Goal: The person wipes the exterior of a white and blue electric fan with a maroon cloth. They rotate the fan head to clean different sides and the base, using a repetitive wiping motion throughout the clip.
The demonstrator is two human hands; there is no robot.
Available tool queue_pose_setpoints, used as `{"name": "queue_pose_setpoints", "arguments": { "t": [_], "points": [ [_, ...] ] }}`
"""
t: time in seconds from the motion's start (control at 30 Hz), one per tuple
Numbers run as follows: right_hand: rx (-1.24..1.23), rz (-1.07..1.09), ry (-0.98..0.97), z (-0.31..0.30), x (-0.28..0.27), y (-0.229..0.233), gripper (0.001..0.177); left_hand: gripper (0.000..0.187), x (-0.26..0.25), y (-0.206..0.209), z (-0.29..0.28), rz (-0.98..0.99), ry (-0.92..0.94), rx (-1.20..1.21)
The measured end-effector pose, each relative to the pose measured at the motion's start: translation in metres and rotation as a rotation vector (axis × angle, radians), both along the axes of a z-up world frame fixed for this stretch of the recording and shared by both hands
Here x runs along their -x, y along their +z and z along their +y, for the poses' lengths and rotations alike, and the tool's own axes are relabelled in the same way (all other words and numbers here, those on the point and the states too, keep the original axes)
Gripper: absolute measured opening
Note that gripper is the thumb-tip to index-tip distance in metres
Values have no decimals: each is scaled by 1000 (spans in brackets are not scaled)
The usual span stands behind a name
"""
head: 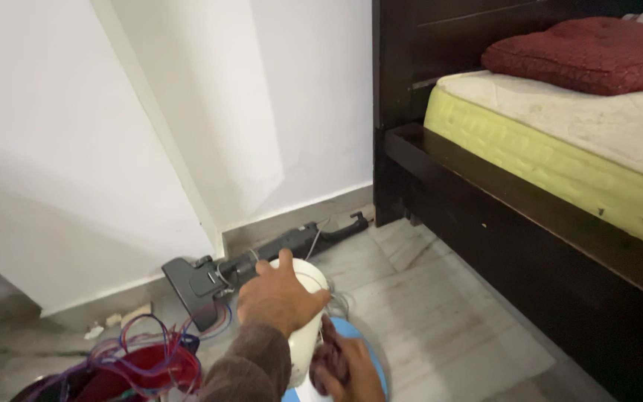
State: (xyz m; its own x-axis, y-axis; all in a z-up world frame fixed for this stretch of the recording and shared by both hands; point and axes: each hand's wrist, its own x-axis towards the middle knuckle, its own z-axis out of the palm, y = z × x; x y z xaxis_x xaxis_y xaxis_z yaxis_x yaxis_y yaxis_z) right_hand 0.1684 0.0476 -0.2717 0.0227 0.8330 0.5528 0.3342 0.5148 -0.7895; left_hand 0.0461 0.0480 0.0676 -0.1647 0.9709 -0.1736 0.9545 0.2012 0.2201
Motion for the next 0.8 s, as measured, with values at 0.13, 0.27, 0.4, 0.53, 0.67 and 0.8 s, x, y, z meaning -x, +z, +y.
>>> {"name": "queue_pose_setpoints", "arguments": {
  "t": [0.13, 0.27, 0.4, 0.53, 0.67, 0.8],
  "points": [
    [-44, -61, -77, 25, 10, -68, 78, 95, 1, 2, 3, 16, -24, -10],
    [184, 180, 94, 6, 5, -34, 76, 96, -1, 3, 4, 7, 2, 3],
    [63, 21, 67, 9, -1, 19, 74, 95, 2, -3, 5, 8, -4, -25],
    [-30, 409, 330, 12, 13, -11, 65, 94, 5, -7, 6, 23, -31, -56],
    [164, 122, 127, 20, 1, -20, 68, 92, 3, -7, 3, 17, 2, -41],
    [479, 531, 347, 8, 2, 16, 84, 93, 0, -2, 2, 10, 15, -23]
  ]
}}
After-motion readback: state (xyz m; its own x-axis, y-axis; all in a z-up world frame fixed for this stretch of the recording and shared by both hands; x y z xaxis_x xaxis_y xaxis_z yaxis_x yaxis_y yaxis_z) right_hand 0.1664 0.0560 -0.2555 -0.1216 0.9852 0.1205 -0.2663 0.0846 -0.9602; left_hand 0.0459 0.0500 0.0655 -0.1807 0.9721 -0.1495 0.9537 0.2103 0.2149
